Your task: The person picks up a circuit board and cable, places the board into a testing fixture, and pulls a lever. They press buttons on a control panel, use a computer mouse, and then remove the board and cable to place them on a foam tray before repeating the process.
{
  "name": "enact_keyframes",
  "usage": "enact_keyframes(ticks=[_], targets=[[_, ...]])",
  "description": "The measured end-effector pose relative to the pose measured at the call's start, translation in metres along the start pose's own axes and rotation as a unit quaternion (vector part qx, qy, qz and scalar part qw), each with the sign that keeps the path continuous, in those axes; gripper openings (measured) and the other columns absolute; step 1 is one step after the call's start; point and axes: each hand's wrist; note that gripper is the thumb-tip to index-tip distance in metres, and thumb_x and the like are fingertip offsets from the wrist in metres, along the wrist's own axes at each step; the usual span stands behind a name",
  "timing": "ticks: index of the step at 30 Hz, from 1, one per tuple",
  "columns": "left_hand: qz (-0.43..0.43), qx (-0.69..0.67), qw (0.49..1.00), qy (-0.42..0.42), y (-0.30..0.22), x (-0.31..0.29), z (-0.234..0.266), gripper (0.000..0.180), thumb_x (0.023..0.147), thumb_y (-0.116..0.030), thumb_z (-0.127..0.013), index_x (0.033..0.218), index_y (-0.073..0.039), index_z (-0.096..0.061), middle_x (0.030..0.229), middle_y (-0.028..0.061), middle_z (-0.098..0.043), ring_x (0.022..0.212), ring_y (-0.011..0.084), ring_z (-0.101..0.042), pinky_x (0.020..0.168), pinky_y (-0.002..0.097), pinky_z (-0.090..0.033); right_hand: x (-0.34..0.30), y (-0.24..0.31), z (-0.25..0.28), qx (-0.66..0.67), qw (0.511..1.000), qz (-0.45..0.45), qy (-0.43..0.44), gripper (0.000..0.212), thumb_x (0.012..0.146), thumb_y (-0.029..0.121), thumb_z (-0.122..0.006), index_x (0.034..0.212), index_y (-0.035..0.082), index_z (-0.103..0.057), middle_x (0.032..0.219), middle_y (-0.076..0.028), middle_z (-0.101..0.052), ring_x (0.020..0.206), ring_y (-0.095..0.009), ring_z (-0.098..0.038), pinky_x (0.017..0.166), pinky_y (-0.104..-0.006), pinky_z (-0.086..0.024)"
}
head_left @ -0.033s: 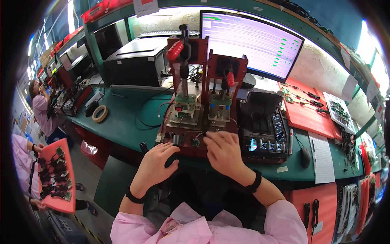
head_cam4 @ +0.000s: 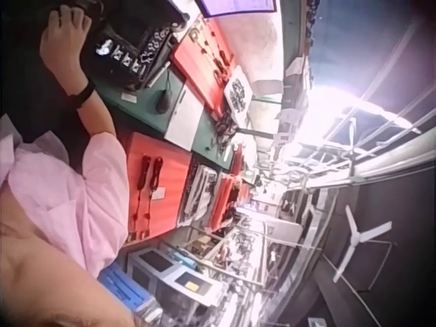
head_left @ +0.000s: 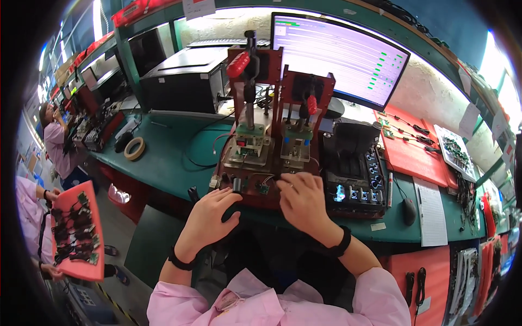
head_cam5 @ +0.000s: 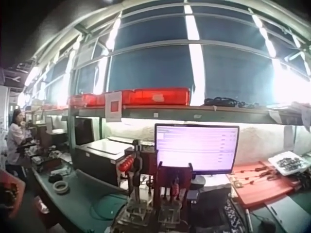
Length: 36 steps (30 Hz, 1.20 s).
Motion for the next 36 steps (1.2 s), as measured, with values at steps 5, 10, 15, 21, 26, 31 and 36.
enact_keyframes(ticks=[5, 10, 15, 21, 26, 31, 36], targets=[[-0.01, 0.0, 1.0, -0.005, 0.004, -0.004, 0.002, 0.031, 0.074, -0.009, -0.067, 0.103, -0.002, -0.061, 0.108, 0.0183, -0.064, 0.11, 0.0356, -0.057, 0.096, 0.041, -0.045, 0.001, -0.007, -0.005, -0.016, 0.999, -0.029, 0.019, 0.017, 0.071, 0.004, -0.065, 0.087, 0.008, -0.064, 0.088, -0.002, -0.063, 0.085, -0.022, -0.056, 0.078, -0.0372, -0.039], [-0.018, -0.008, 1.0, -0.014, 0.009, -0.005, -0.001, 0.031, 0.075, -0.011, -0.067, 0.104, -0.002, -0.06, 0.108, 0.0188, -0.063, 0.11, 0.0358, -0.057, 0.098, 0.0412, -0.044, 0.003, -0.004, 0.0, -0.041, 0.999, -0.028, 0.02, 0.013, 0.07, 0.004, -0.065, 0.083, 0.008, -0.065, 0.082, -0.001, -0.062, 0.082, -0.022, -0.055, 0.077, -0.0368, -0.039], [-0.014, -0.008, 1.0, -0.01, 0.011, -0.005, -0.001, 0.031, 0.075, -0.011, -0.067, 0.103, -0.002, -0.06, 0.108, 0.0187, -0.063, 0.109, 0.0352, -0.057, 0.098, 0.0411, -0.044, 0.004, -0.003, -0.003, -0.063, 0.998, -0.013, 0.015, 0.014, 0.07, 0.004, -0.065, 0.084, 0.007, -0.066, 0.08, -0.002, -0.062, 0.082, -0.022, -0.055, 0.078, -0.0369, -0.039], [-0.024, -0.012, 1.0, -0.01, 0.01, -0.006, -0.003, 0.029, 0.075, -0.012, -0.067, 0.102, -0.003, -0.06, 0.107, 0.0177, -0.064, 0.108, 0.0344, -0.057, 0.099, 0.0415, -0.043, 0.01, -0.005, 0.0, -0.047, 0.997, -0.013, 0.059, 0.014, 0.069, 0.003, -0.065, 0.082, 0.006, -0.066, 0.079, -0.002, -0.063, 0.082, -0.022, -0.055, 0.078, -0.0367, -0.038], [-0.019, -0.01, 1.0, -0.009, 0.01, -0.006, -0.004, 0.029, 0.076, -0.012, -0.066, 0.103, -0.003, -0.06, 0.108, 0.0175, -0.063, 0.109, 0.0344, -0.057, 0.1, 0.0423, -0.042, 0.012, -0.015, 0.007, -0.004, 0.998, -0.016, 0.055, 0.014, 0.068, 0.001, -0.066, 0.08, 0.006, -0.067, 0.076, -0.003, -0.064, 0.081, -0.023, -0.055, 0.077, -0.0364, -0.038], [-0.016, -0.012, 1.0, -0.005, 0.011, -0.007, -0.006, 0.03, 0.076, -0.014, -0.066, 0.104, -0.003, -0.059, 0.111, 0.0183, -0.063, 0.11, 0.0346, -0.057, 0.1, 0.0427, -0.042, 0.01, -0.004, 0.008, -0.047, 0.997, 0.005, 0.062, 0.015, 0.069, 0.003, -0.064, 0.083, 0.006, -0.066, 0.079, -0.003, -0.063, 0.082, -0.023, -0.056, 0.079, -0.0374, -0.039], [0.003, 0.0, 1.0, -0.029, 0.015, -0.015, -0.01, 0.032, 0.076, -0.015, -0.066, 0.106, -0.004, -0.059, 0.116, 0.0191, -0.061, 0.111, 0.0349, -0.056, 0.1, 0.0416, -0.042, 0.016, 0.003, 0.005, -0.033, 0.994, 0.024, 0.104, 0.016, 0.069, 0.001, -0.065, 0.085, 0.005, -0.066, 0.081, -0.005, -0.064, 0.081, -0.026, -0.057, 0.077, -0.0381, -0.04]])
Point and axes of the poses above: each hand's wrist, its own x-axis towards the middle knuckle, its own z-axis out of the back of the hand, y = z × x
